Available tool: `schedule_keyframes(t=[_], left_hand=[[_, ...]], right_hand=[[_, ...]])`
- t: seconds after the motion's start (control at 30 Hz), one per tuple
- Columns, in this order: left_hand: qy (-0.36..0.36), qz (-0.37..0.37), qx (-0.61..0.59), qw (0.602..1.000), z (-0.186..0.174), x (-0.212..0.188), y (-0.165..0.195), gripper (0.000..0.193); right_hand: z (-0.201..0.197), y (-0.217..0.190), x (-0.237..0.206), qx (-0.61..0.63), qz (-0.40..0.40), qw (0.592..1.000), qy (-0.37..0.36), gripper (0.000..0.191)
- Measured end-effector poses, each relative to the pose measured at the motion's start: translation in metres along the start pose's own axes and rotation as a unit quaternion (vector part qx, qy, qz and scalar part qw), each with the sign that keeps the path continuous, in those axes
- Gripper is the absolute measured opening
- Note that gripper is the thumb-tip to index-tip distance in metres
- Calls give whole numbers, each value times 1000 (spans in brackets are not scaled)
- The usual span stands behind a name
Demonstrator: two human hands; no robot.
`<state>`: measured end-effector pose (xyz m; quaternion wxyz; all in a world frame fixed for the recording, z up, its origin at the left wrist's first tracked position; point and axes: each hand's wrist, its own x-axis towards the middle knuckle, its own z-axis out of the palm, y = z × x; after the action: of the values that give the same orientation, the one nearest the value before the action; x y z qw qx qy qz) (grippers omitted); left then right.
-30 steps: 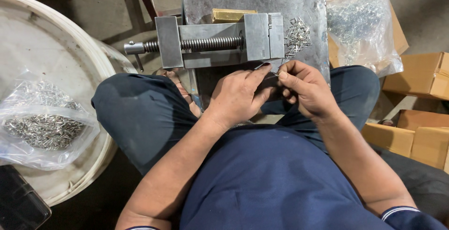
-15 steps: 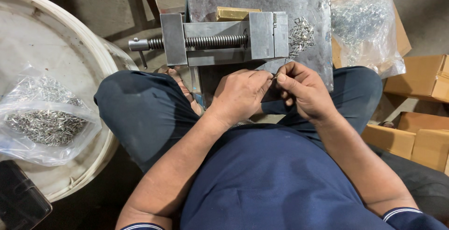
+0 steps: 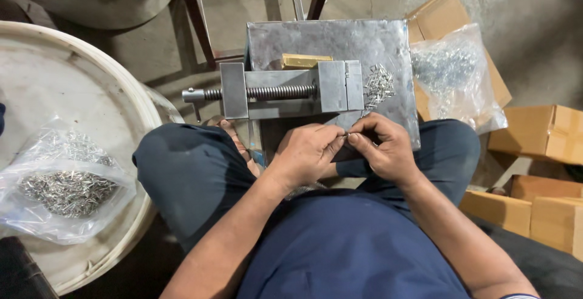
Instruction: The person sits cross-legged and uses a bench vise to assemble small metal components. They pick up individual metal pieces from a pile on the vise table, insert them into the vise jaws, and tighten the screw mechanism to secure them.
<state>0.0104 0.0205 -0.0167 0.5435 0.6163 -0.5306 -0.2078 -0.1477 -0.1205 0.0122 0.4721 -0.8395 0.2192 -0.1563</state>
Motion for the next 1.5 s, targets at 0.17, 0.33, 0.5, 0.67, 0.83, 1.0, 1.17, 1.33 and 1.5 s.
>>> schedule_keyframes(t=[0.17, 0.33, 0.5, 0.67, 0.83, 1.0, 1.17, 1.33, 1.5], left_hand=[[7, -59, -40, 997, -5, 1, 5, 33], [-20, -95, -42, 994, -6, 3, 9, 34], [0, -59, -44, 997, -7, 0, 6, 32], [-9, -46, -41, 998, -7, 1, 3, 33], [-21, -66, -46, 997, -6, 1, 4, 33], [-15, -55, -43, 997, -6, 2, 5, 33], [-22, -70, -55, 996, -5, 1, 4, 33], [-14, -53, -44, 998, -5, 1, 3, 33], [-17, -68, -60, 996, -5, 1, 3, 33]], right_hand=[[-15, -21, 24, -83, -92, 988, 87, 10], [-26, -32, 66, -127, -109, 982, 88, 9], [-22, -35, 80, -141, -98, 982, 73, 11], [-21, -32, 80, -137, -105, 982, 77, 10], [-19, -32, 80, -131, -120, 981, 80, 8], [-19, -33, 81, -141, -130, 978, 78, 9], [-20, -34, 82, -148, -131, 977, 76, 8], [-20, -37, 82, -154, -126, 978, 68, 7], [-22, -39, 82, -155, -126, 978, 56, 8]])
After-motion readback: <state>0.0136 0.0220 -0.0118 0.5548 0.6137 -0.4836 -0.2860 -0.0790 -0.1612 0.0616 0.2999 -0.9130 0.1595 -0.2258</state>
